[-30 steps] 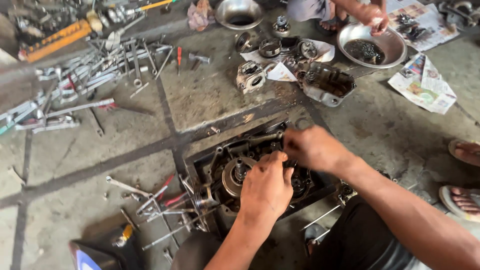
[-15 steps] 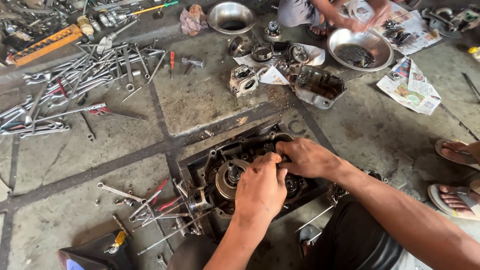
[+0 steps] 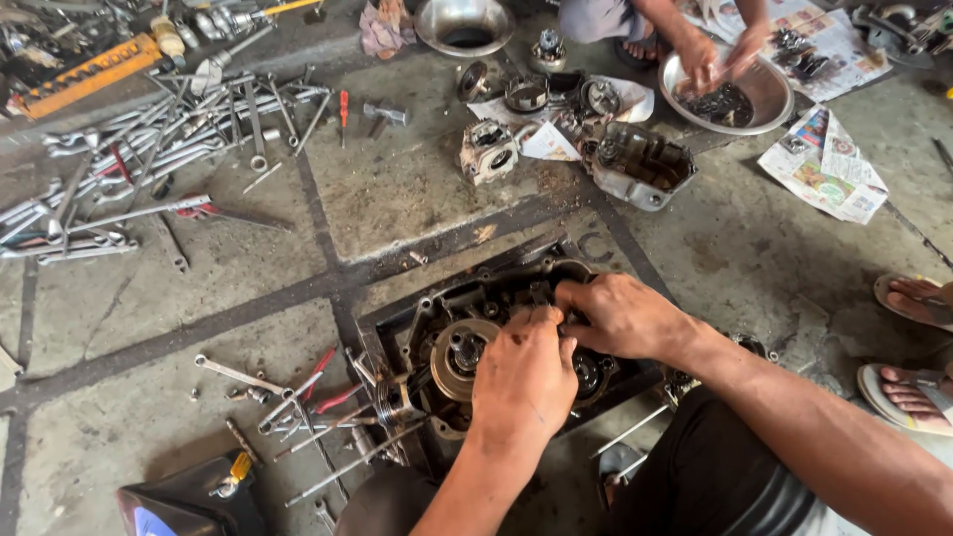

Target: The person sits on the workshop floor rebuilding a motorcycle gearbox. They handle a geared shaft, fit bearings and gears into the open crankcase, and press components into place by hand, while other workers wash parts in metal bowls nearby.

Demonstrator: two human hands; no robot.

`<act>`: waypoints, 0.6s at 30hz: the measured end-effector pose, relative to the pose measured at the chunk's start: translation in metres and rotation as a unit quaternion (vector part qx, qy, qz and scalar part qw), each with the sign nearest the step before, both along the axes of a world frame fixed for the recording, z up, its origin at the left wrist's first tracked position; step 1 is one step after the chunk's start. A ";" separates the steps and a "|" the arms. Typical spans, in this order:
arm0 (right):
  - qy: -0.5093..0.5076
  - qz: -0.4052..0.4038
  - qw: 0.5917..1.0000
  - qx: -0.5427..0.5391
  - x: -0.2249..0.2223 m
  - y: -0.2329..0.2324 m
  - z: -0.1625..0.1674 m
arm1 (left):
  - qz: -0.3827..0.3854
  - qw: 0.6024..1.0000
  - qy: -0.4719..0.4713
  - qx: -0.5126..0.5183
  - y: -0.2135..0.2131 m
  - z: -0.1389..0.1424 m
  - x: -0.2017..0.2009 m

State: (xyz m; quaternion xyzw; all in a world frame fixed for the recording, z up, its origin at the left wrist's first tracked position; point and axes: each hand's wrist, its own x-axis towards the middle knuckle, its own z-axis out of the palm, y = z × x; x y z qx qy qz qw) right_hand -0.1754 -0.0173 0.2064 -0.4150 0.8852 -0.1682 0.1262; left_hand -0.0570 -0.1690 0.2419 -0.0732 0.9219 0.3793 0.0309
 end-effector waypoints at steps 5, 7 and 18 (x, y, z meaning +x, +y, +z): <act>0.029 0.042 0.998 -0.020 -0.004 0.007 -0.004 | 0.013 0.999 0.036 -0.001 0.001 -0.005 -0.001; 0.017 0.050 0.998 -0.027 -0.005 0.004 -0.003 | 0.018 1.000 0.022 -0.008 -0.002 -0.009 -0.001; 0.009 -0.218 0.854 -0.473 0.036 0.150 -0.004 | -0.029 0.992 0.071 -0.103 0.032 -0.038 -0.038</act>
